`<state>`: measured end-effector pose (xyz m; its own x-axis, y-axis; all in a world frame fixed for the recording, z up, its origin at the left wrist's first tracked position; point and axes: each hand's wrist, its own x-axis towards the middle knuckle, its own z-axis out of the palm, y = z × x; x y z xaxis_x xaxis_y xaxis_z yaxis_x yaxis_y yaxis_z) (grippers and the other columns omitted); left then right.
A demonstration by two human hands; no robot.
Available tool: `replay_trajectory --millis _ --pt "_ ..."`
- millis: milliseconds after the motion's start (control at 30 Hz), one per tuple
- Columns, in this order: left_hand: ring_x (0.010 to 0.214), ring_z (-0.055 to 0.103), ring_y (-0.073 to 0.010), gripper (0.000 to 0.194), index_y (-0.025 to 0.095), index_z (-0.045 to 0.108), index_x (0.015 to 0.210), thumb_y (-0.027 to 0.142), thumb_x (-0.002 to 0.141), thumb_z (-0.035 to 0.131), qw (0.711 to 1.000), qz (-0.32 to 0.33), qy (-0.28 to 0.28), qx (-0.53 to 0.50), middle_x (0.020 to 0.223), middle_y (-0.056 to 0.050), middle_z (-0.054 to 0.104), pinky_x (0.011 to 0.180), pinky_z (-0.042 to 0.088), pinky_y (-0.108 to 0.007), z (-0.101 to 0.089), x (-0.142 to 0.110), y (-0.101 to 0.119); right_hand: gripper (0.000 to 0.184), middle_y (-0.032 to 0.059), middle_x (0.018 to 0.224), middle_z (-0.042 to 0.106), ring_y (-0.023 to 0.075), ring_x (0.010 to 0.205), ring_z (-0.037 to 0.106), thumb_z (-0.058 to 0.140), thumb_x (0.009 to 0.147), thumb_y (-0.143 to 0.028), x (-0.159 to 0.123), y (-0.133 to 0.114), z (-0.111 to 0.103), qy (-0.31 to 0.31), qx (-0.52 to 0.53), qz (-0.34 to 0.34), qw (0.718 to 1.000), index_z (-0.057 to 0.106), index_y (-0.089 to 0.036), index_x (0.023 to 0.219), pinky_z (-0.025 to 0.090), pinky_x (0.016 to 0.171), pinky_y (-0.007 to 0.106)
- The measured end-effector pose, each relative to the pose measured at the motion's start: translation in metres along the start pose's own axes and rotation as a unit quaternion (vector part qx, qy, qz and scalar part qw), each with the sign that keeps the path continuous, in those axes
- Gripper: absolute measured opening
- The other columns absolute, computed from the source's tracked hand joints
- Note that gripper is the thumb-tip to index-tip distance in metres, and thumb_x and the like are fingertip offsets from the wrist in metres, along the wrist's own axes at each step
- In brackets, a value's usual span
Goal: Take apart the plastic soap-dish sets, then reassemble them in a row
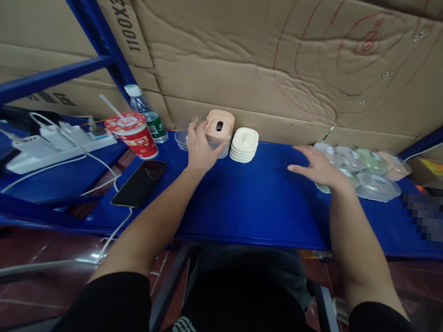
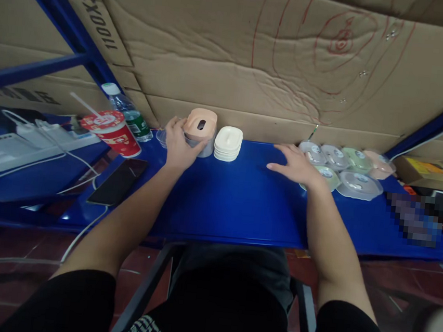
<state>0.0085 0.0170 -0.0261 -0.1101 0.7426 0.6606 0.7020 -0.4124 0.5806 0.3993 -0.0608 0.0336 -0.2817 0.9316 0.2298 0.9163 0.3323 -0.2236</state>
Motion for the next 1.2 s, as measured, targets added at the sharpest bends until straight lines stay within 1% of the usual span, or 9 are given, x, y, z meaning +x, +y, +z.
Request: replay_trajectory --millis 100,167,400,533,700,833,900,1033,1200 --pt "0.159 0.033 -0.045 0.091 0.021 0.048 0.152 0.048 0.076 0.088 1.0 0.009 0.01 0.009 0.166 -0.023 0.038 0.13 0.028 -0.066 -0.006 -0.002 0.013 0.096 0.0177 0.162 0.056 0.0468 0.151 0.05 0.07 0.085 -0.077 -0.019 0.026 -0.005 -0.076 -0.003 0.086 0.993 0.051 -0.023 0.162 0.042 0.124 0.067" --pt "0.159 0.033 -0.0455 0.089 0.023 0.048 0.153 0.051 0.077 0.086 1.0 0.022 0.011 0.005 0.167 -0.022 0.038 0.13 0.026 -0.067 -0.009 -0.005 0.022 0.098 0.0187 0.164 0.055 0.0474 0.154 0.047 0.072 0.083 -0.077 -0.022 0.025 -0.001 -0.1 0.004 0.087 0.991 0.051 -0.022 0.162 0.039 0.127 0.067" --pt "0.157 0.034 -0.0464 0.086 0.026 0.052 0.148 0.059 0.077 0.086 0.996 0.085 -0.004 -0.008 0.167 -0.019 0.041 0.129 0.023 -0.067 -0.012 -0.023 0.051 0.101 0.0115 0.176 0.038 0.0479 0.164 0.027 0.077 0.083 -0.077 -0.023 -0.038 0.004 -0.04 0.126 -0.048 0.99 0.042 -0.035 0.168 0.033 0.127 0.074" --pt "0.156 0.037 -0.045 0.083 0.026 0.054 0.148 0.062 0.079 0.084 0.99 0.136 -0.035 -0.004 0.165 -0.018 0.044 0.128 0.026 -0.064 -0.009 -0.032 0.059 0.103 0.0116 0.175 0.04 0.05 0.164 0.025 0.081 0.081 -0.074 -0.019 -0.03 0.005 -0.009 0.116 -0.052 0.992 0.042 -0.035 0.167 0.025 0.126 0.081" --pt "0.148 0.049 -0.0418 0.078 0.024 0.057 0.147 0.069 0.086 0.076 0.965 0.234 -0.119 -0.02 0.155 -0.018 0.057 0.124 0.034 -0.061 -0.008 -0.036 0.06 0.104 0.0163 0.17 0.047 0.0535 0.153 0.045 0.087 0.07 -0.075 -0.013 -0.011 0.024 -0.067 0.05 0.006 0.996 0.055 -0.031 0.159 0.04 0.12 0.075" --pt "0.137 0.06 -0.038 0.076 0.022 0.062 0.143 0.075 0.089 0.071 0.935 0.304 -0.179 -0.047 0.146 -0.018 0.065 0.118 0.044 -0.057 -0.007 -0.036 0.06 0.117 0.0208 0.166 0.049 0.0538 0.14 0.057 0.091 0.064 -0.076 -0.014 -0.035 0.036 -0.062 0.022 -0.012 0.998 0.051 -0.027 0.162 0.053 0.11 0.07" --pt "0.129 0.065 -0.0356 0.074 0.022 0.065 0.14 0.076 0.089 0.071 0.919 0.323 -0.219 -0.056 0.138 -0.017 0.07 0.112 0.05 -0.054 -0.006 -0.036 0.06 0.109 0.0201 0.159 0.055 0.0498 0.132 0.064 0.089 0.069 -0.074 -0.014 -0.049 0.041 -0.057 0.023 -0.053 0.997 0.052 -0.028 0.161 0.057 0.104 0.066" --pt "0.115 0.073 -0.03 0.06 0.025 0.072 0.129 0.07 0.089 0.074 0.89 0.347 -0.287 -0.075 0.123 -0.011 0.077 0.103 0.057 -0.049 -0.004 -0.037 0.059 0.09 0.0189 0.154 0.06 0.0456 0.132 0.064 0.084 0.081 -0.067 -0.011 -0.06 0.051 -0.029 0.05 -0.113 0.992 0.055 -0.028 0.156 0.055 0.107 0.066" --pt "0.118 0.072 -0.0308 0.062 0.025 0.073 0.129 0.067 0.084 0.081 0.888 0.35 -0.289 -0.074 0.126 -0.013 0.076 0.105 0.058 -0.05 -0.004 -0.037 0.056 0.083 0.0148 0.144 0.068 0.0397 0.135 0.065 0.089 0.076 -0.061 -0.004 -0.054 0.054 -0.008 0.145 -0.123 0.982 0.063 -0.026 0.146 0.054 0.112 0.061"
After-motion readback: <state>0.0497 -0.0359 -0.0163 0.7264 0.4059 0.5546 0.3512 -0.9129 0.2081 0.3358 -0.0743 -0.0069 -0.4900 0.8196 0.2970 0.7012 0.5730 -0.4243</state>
